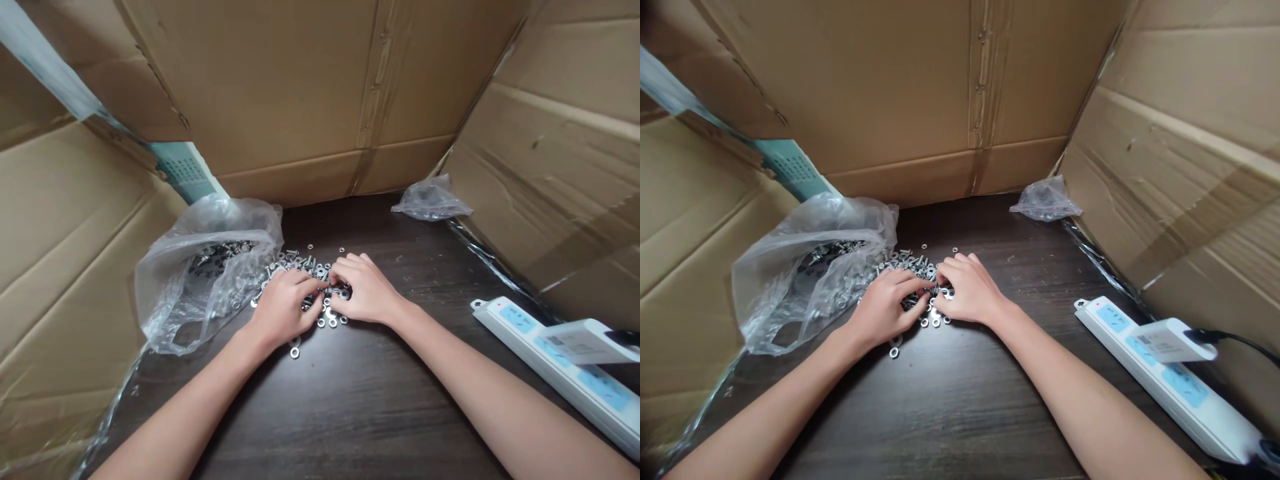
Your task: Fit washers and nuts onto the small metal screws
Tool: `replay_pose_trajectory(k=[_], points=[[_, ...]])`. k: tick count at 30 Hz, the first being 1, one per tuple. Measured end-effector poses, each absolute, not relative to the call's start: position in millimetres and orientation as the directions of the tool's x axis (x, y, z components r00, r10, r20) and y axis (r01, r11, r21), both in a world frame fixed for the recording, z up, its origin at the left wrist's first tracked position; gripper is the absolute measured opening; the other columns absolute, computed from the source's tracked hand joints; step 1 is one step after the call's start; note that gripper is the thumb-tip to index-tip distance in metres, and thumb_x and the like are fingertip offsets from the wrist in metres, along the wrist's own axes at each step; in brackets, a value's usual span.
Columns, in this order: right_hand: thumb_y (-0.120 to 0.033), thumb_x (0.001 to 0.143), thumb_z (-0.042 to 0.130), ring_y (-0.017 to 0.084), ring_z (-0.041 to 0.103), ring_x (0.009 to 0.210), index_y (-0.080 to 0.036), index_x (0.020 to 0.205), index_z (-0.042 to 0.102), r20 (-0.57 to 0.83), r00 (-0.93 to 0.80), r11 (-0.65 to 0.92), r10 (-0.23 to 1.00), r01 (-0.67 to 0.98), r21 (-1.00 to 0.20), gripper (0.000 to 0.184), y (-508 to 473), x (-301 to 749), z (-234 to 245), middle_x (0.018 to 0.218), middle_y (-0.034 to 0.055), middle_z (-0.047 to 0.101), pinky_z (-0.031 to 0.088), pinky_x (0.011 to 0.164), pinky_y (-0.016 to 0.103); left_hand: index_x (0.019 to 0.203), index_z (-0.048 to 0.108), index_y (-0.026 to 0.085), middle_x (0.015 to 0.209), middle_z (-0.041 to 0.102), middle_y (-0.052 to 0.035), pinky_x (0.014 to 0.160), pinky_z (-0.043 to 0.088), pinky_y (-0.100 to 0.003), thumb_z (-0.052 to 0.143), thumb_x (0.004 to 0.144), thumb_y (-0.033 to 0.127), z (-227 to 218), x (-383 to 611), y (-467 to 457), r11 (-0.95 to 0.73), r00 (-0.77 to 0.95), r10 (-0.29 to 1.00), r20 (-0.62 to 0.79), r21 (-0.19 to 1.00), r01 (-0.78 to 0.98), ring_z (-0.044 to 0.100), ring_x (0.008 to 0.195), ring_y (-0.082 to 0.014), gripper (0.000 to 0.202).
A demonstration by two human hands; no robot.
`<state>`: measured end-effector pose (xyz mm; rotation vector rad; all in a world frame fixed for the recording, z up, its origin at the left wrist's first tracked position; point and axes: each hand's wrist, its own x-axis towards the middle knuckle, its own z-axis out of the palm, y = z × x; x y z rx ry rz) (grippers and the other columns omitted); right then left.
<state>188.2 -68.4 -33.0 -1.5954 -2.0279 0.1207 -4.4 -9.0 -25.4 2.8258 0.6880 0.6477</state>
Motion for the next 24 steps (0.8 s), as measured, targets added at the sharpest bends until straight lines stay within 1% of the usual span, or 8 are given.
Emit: replay_pose_trajectory(k=[4,8,12,15,19,24], points=[[-0.02,0.074,0.065,0.016,0.048,0.072,-0.019,0.072,0.063,0.391,-0.106,0.286,0.914,0.851,-0.44,0.003,-66.3,188.6,-37.5,0.069,-0.0011,0.058,0.029,0.074,0.031,0.103,0.072,0.021,0.083,0.067,-0.0018,0.074,0.04,-0.035,0.061,0.091,0.023,-28.4,-5.5,-6.4,-0.865,0.776,0.499,0.386,0.271,0.422,0.061,0.08,-0.02,0.016],[-0.019,0.079,0.065,0.015,0.048,0.071,-0.019,0.072,0.068,0.433,-0.117,0.332,0.894,0.823,-0.461,0.008,-64.9,187.4,-38.6,0.064,-0.0017,0.056,0.029,0.074,0.032,0.101,0.072,0.02,0.084,0.066,-0.0022,0.075,0.041,-0.035,0.062,0.091,0.023,-27.3,-7.7,-4.4,-0.846,0.745,0.531,0.404,0.306,0.437,0.061,0.081,-0.0197,0.014],[-0.018,0.081,0.064,0.016,0.051,0.074,-0.019,0.078,0.066,0.47,-0.12,0.363,0.874,0.805,-0.47,0.005,-65.7,184.7,-37.1,0.068,-0.001,0.058,0.03,0.077,0.033,0.108,0.07,0.018,0.093,0.068,-0.0041,0.079,0.045,-0.036,0.064,0.09,0.024,-24.3,-10.6,-1.7,-0.846,0.742,0.526,0.416,0.349,0.404,0.063,0.087,-0.0208,0.02],[-0.019,0.086,0.062,0.017,0.053,0.077,-0.019,0.083,0.065,0.489,-0.115,0.377,0.864,0.791,-0.481,0.004,-66.4,182.8,-36.1,0.075,0.0001,0.062,0.031,0.077,0.034,0.11,0.069,0.019,0.099,0.07,-0.0047,0.082,0.047,-0.036,0.064,0.091,0.025,-22.8,-12.3,0.9,-0.858,0.749,0.499,0.435,0.371,0.356,0.065,0.091,-0.0209,0.021],[-0.02,0.091,0.06,0.019,0.057,0.084,-0.019,0.088,0.064,0.513,-0.107,0.394,0.852,0.776,-0.493,0.005,-66.3,182.5,-36.9,0.086,0.0016,0.07,0.033,0.078,0.034,0.111,0.068,0.019,0.097,0.072,-0.0037,0.082,0.048,-0.035,0.063,0.092,0.023,-23.2,-12.4,3.8,-0.862,0.737,0.485,0.47,0.396,0.316,0.066,0.087,-0.0185,0.02],[-0.021,0.091,0.062,0.02,0.059,0.082,-0.021,0.088,0.067,0.512,-0.095,0.398,0.854,0.751,-0.526,0.006,-65.8,182.9,-37.5,0.086,0.0019,0.073,0.037,0.078,0.036,0.107,0.068,0.019,0.093,0.072,-0.002,0.082,0.05,-0.033,0.067,0.092,0.023,-25.1,-12.5,5.7,-0.855,0.719,0.493,0.49,0.425,0.296,0.065,0.078,-0.0154,0.016]])
